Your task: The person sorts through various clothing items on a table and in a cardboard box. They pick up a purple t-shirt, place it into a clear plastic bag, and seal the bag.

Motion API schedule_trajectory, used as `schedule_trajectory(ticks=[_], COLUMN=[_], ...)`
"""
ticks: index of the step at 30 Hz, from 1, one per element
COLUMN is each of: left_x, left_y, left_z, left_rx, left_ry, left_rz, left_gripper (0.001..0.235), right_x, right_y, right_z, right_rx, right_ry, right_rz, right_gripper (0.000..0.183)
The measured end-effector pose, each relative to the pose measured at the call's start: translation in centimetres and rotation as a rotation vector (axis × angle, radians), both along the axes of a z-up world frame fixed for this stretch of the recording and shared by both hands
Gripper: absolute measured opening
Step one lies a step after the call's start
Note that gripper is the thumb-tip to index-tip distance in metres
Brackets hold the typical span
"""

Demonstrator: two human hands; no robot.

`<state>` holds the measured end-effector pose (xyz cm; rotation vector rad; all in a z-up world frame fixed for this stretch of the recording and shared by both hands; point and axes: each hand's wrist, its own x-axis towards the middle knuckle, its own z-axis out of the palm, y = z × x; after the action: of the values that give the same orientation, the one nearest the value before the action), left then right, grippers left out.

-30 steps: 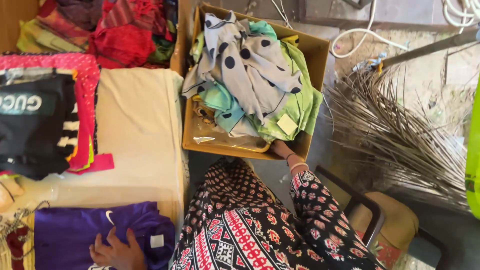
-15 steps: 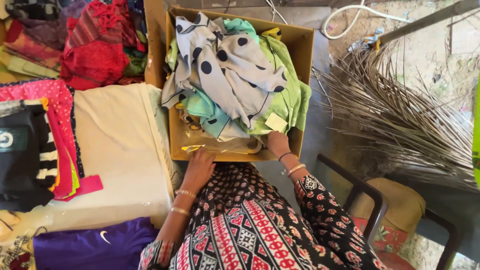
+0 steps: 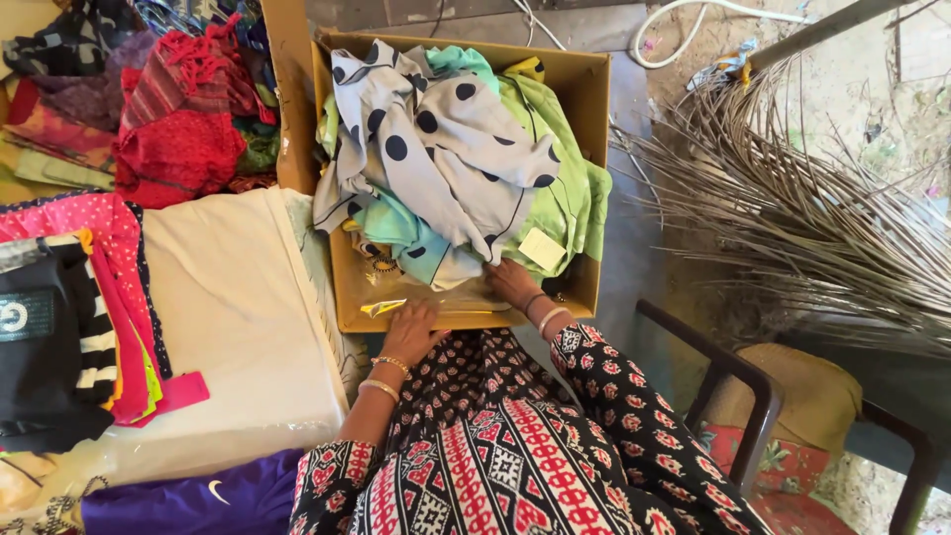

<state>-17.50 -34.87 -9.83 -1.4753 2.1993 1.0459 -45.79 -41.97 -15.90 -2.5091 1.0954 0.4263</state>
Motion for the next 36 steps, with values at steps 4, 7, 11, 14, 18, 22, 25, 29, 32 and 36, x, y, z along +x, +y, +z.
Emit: schedule_trajectory(ticks=[4, 7, 11, 14, 18, 22, 25, 29, 32, 36], left_x=[1.4, 2.6, 3.7, 5.1, 4.7, 1.9, -0.3, -0.6, -0.1, 0.3], left_y=[-0.7, -1.1, -1.9, -1.5, -1.6, -0.5, 0.5, 1.0, 0.7, 0.5], left_z=[-0.7, -1.5, -2.7, -5.9, -2.1, 0.5, 0.3, 0.5, 0.1, -1.3], left_rx=[0.000, -0.088, -0.038, -0.147, -0.286, -0.497, -0.302, -0.215, -0.194, -0.290], left_ry=[-0.033, -0.055, -0.004, 0.129, 0.157, 0.054, 0.153, 0.259, 0.211, 0.128], left_rz=[0.103, 0.244, 0.499, 0.618, 0.455, 0.144, -0.014, 0.048, 0.078, 0.152], left_gripper=[0.081, 0.075, 0.080, 0.080, 0.070, 0.052, 0.037, 0.037, 0.043, 0.060], right_x=[-2.2, -2.4, -1.6, -0.1, 0.3, -0.7, -1.9, -1.5, -0.6, -1.4], right_y=[1.5, 2.0, 1.8, 0.2, -1.1, -0.1, 1.0, 2.2, 2.0, 2.1], right_z=[-4.6, -4.4, -3.1, 0.9, 1.1, -4.4, -6.0, -6.4, -5.2, -4.4], right_rx=[-0.208, -0.154, -0.094, 0.033, 0.167, 0.249, 0.260, -0.084, -0.083, -0.146], right_ry=[-0.233, -0.129, -0.027, 0.105, 0.196, 0.201, 0.107, 0.081, 0.198, -0.005], right_rz=[-0.023, 0.015, 0.089, 0.144, 0.196, 0.131, -0.017, 0.077, 0.116, 0.040], right_gripper=[0.026, 0.013, 0.017, 0.028, 0.045, 0.040, 0.028, 0.017, 0.018, 0.017])
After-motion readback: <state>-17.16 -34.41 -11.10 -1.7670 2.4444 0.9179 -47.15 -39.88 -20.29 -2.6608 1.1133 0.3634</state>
